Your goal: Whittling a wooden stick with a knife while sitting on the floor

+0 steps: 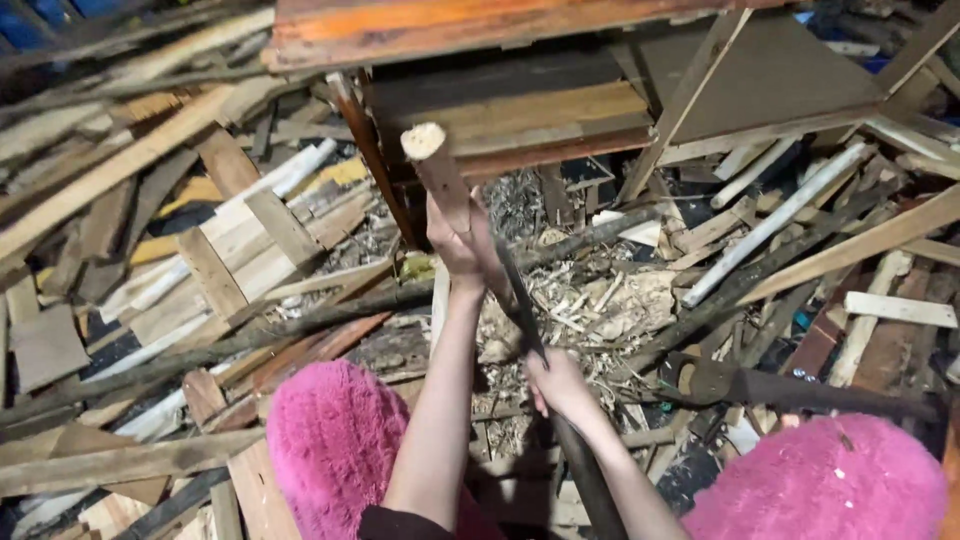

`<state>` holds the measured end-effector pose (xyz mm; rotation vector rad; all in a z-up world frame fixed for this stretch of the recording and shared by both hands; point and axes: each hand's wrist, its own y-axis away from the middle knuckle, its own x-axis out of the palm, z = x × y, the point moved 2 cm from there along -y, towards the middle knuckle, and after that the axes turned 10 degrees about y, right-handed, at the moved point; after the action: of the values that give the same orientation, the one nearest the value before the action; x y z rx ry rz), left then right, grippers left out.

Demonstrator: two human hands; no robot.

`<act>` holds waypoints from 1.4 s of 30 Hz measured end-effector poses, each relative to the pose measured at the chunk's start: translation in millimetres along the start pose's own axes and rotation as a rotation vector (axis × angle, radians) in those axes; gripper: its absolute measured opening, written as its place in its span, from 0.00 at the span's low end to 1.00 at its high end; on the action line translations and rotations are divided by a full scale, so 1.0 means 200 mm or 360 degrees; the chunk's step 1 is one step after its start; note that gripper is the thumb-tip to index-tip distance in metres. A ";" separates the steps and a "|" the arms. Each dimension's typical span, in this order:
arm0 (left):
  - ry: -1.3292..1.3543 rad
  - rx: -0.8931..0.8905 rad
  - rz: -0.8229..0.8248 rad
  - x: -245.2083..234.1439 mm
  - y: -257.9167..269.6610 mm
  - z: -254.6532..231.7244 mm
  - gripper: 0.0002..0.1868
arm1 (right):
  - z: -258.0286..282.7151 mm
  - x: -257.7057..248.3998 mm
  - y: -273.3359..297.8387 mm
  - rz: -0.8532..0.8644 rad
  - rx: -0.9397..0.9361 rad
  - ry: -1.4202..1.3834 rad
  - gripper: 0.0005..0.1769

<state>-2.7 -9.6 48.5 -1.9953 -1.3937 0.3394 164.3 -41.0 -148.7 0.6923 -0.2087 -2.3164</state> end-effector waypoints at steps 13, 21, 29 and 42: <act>0.0609 0.0013 0.0034 0.00 0.02 0.33 0.06 | 0.01 -0.01 0.06 0.0024 0.0029 -0.0131 0.21; 0.0386 0.0160 -0.0256 0.04 0.11 0.43 0.17 | 0.22 -0.06 0.16 0.0061 -0.0012 0.0134 0.16; 0.0516 0.0126 -0.0188 0.02 0.00 0.40 0.10 | -0.58 0.19 -0.23 -0.0007 0.0428 -0.0016 0.21; 0.0680 -0.0049 -0.0266 -0.04 -0.01 0.14 0.08 | -0.91 0.28 -0.41 0.0085 0.0361 0.0372 0.26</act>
<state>-22.5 -6.3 28.1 -1.8219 -1.2791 -0.1769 178.9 -10.0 -353.1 1.0503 -0.3803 -2.1585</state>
